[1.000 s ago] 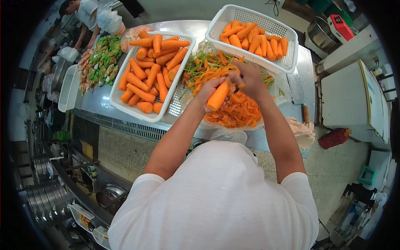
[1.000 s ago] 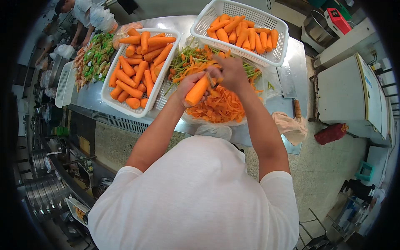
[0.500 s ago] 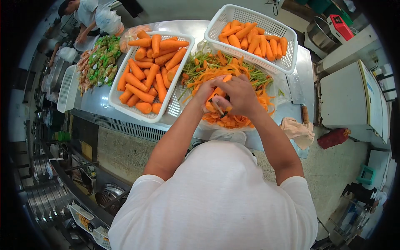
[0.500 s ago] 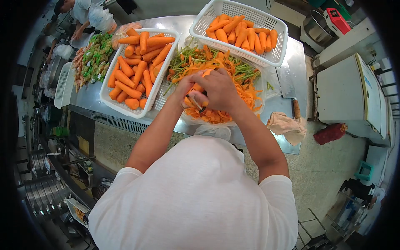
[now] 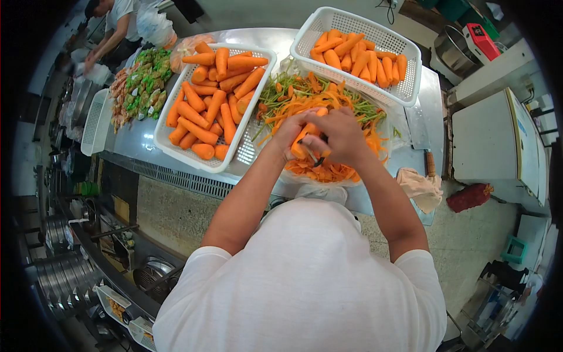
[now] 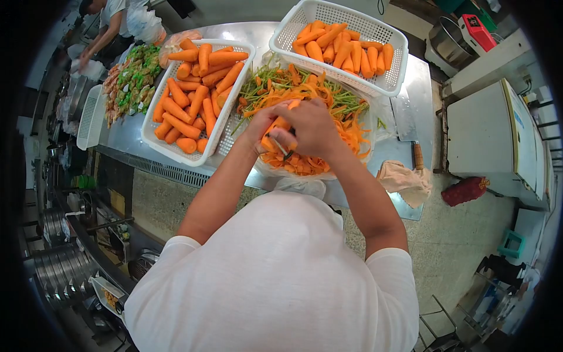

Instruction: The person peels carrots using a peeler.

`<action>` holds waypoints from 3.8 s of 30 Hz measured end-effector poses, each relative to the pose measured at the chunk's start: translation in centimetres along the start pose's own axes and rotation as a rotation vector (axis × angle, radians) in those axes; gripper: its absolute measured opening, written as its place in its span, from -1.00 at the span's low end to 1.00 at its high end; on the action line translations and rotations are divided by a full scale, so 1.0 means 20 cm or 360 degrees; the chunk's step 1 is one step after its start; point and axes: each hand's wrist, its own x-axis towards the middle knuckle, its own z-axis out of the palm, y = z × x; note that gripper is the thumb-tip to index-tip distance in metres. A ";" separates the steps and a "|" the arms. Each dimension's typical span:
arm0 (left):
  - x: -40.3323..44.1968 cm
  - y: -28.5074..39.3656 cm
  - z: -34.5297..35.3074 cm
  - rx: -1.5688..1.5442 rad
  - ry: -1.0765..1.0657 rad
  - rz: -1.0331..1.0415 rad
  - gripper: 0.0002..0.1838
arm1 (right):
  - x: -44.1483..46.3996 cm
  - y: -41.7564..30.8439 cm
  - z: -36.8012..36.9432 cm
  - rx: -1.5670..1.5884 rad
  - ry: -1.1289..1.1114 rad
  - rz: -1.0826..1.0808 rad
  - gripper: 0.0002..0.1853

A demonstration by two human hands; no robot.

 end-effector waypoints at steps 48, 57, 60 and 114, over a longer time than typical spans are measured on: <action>0.00 0.06 0.05 -0.0092 0.0231 0.0063 -0.63 | 0.04 -0.08 -0.02 -0.0161 -0.0001 -0.0160 -0.59; -0.05 0.05 -0.08 0.0232 -0.0157 -0.0024 -0.59 | -0.04 0.53 -0.04 -0.0260 0.0219 0.0977 -0.50; -0.06 0.06 -0.11 0.0060 -0.0161 -0.0053 -0.60 | -0.11 0.54 -0.02 -0.0202 0.0237 0.0950 -0.47; -0.01 0.00 -0.16 0.0202 0.0045 -0.0127 -0.53 | -0.27 0.56 -0.06 -0.0077 0.0156 0.1137 -0.42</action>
